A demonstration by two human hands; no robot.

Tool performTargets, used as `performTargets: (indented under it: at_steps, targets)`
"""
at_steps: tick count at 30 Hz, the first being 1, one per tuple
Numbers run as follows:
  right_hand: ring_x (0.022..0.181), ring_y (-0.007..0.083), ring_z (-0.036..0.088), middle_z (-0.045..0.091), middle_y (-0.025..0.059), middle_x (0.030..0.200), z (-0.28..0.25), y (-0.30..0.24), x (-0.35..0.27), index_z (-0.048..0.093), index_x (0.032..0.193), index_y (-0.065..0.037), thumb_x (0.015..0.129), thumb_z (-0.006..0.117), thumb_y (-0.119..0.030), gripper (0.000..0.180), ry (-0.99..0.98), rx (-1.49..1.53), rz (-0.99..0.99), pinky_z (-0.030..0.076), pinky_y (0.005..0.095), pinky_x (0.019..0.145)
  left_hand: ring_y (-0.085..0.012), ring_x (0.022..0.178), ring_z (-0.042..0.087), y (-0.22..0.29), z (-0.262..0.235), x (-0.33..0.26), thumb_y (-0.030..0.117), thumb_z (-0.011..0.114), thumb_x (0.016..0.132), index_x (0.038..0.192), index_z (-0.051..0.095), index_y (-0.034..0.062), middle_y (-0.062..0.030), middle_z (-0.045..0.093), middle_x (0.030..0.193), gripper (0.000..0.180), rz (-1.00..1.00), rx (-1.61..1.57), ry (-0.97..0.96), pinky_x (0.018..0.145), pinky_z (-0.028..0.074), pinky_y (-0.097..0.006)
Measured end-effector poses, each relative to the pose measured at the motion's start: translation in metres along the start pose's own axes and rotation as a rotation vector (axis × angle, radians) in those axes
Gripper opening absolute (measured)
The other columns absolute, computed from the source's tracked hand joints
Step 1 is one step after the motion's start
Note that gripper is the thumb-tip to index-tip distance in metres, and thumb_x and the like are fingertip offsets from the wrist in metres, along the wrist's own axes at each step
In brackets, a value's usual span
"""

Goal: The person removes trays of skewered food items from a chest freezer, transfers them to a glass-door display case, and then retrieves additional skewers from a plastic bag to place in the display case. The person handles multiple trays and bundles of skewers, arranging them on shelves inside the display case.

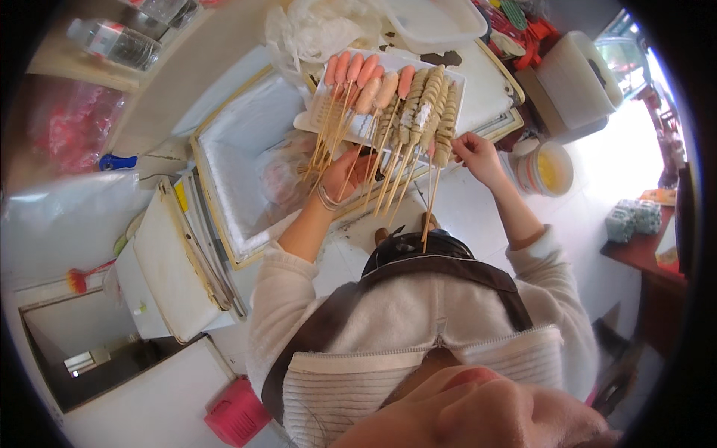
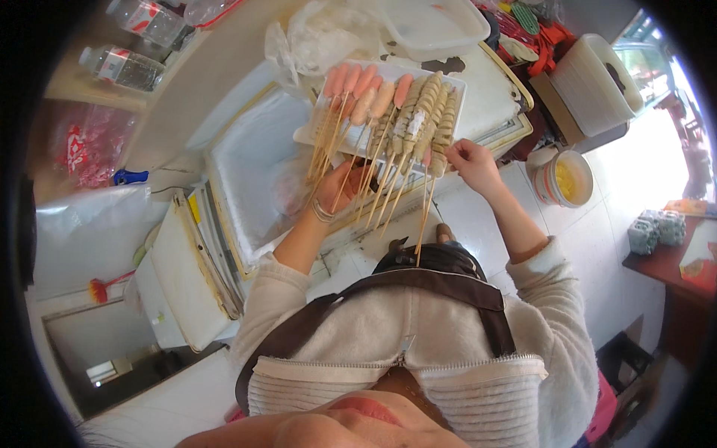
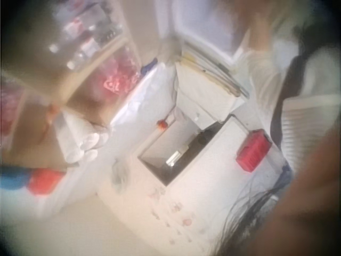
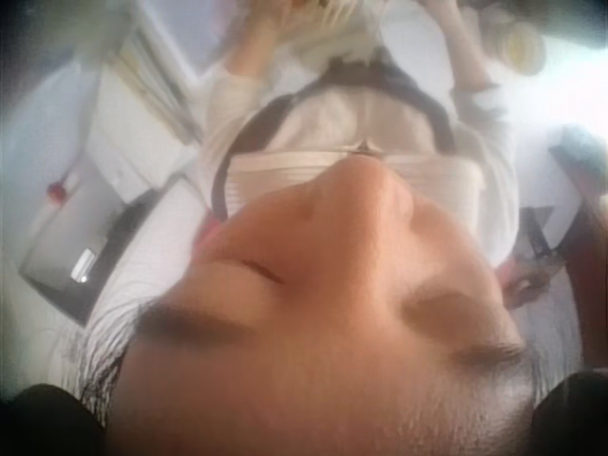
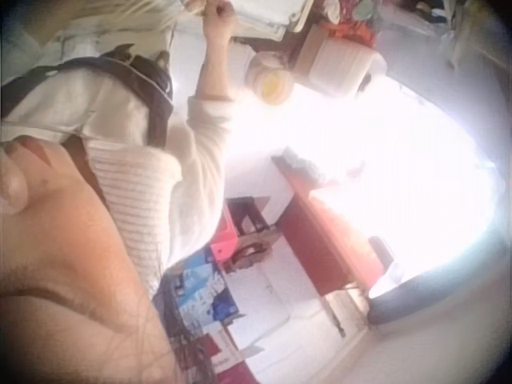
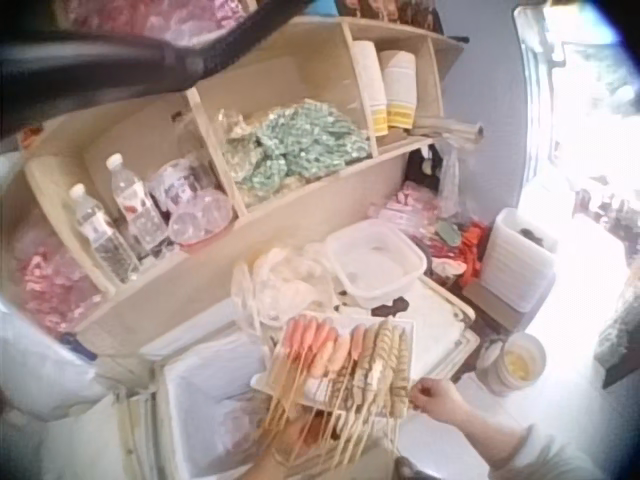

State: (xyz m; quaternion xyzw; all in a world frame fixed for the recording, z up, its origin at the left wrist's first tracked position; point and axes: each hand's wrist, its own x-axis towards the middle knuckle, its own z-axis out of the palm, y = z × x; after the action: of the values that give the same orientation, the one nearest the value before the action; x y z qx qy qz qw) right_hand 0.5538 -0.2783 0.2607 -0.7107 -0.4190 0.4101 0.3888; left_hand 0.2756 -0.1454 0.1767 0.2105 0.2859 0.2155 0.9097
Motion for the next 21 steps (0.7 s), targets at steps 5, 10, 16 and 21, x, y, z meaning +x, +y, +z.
performTargets:
  at_steps: [5, 10, 16, 21]
  targets:
    - [0.068, 0.0332, 0.06, 0.061, 0.0153, 0.07, 0.045, -0.039, 0.0, 0.052, 0.082, -0.001, 0.077, 0.059, -0.041, 0.041, 0.13, -0.402, -0.124, 0.047, 0.0376, 0.062, -0.0215, 0.1, 0.055, 0.013, 0.01, -0.058, 0.03, 0.04, 0.092, 0.116, 0.048, 0.0034, -0.0144, 0.059, 0.104, 0.037, -0.197, 0.107, -0.262, 0.088, 0.043, -0.033]
    - [0.069, 0.0289, 0.061, 0.059, 0.0186, 0.081, 0.103, -0.036, -0.014, 0.038, 0.107, -0.004, 0.077, 0.061, -0.039, 0.052, 0.106, -0.388, 0.056, 0.048, 0.0368, 0.058, -0.0178, 0.087, 0.058, 0.09, 0.026, -0.134, 0.024, 0.053, 0.086, 0.101, 0.057, 0.0031, -0.0099, 0.061, 0.09, 0.026, -0.011, 1.309, -0.274, 0.076, 0.046, -0.029]
    - [0.065, 0.0166, 0.059, 0.056, 0.0134, 0.087, 0.151, -0.031, -0.023, 0.029, 0.114, -0.006, 0.077, 0.063, -0.013, 0.051, 0.385, 0.637, 0.193, 0.049, 0.0319, 0.05, -0.0228, 0.103, 0.051, 0.108, 0.074, -0.03, 0.026, 0.059, 0.078, 0.11, 0.053, 0.0074, -0.0167, 0.051, 0.113, 0.038, 0.809, 1.828, -0.032, 0.085, 0.04, -0.034]
    - [0.062, 0.0206, 0.06, 0.058, 0.0073, 0.074, 0.167, -0.025, -0.015, 0.047, 0.096, -0.007, 0.084, 0.057, -0.022, 0.021, 0.175, 1.048, 0.463, 0.049, 0.0345, 0.049, -0.0318, 0.129, 0.02, 0.061, 0.075, 0.028, 0.039, 0.055, 0.074, 0.126, 0.042, 0.0148, -0.0175, 0.025, 0.137, 0.059, 0.709, 2.256, 0.022, 0.101, 0.016, -0.053]
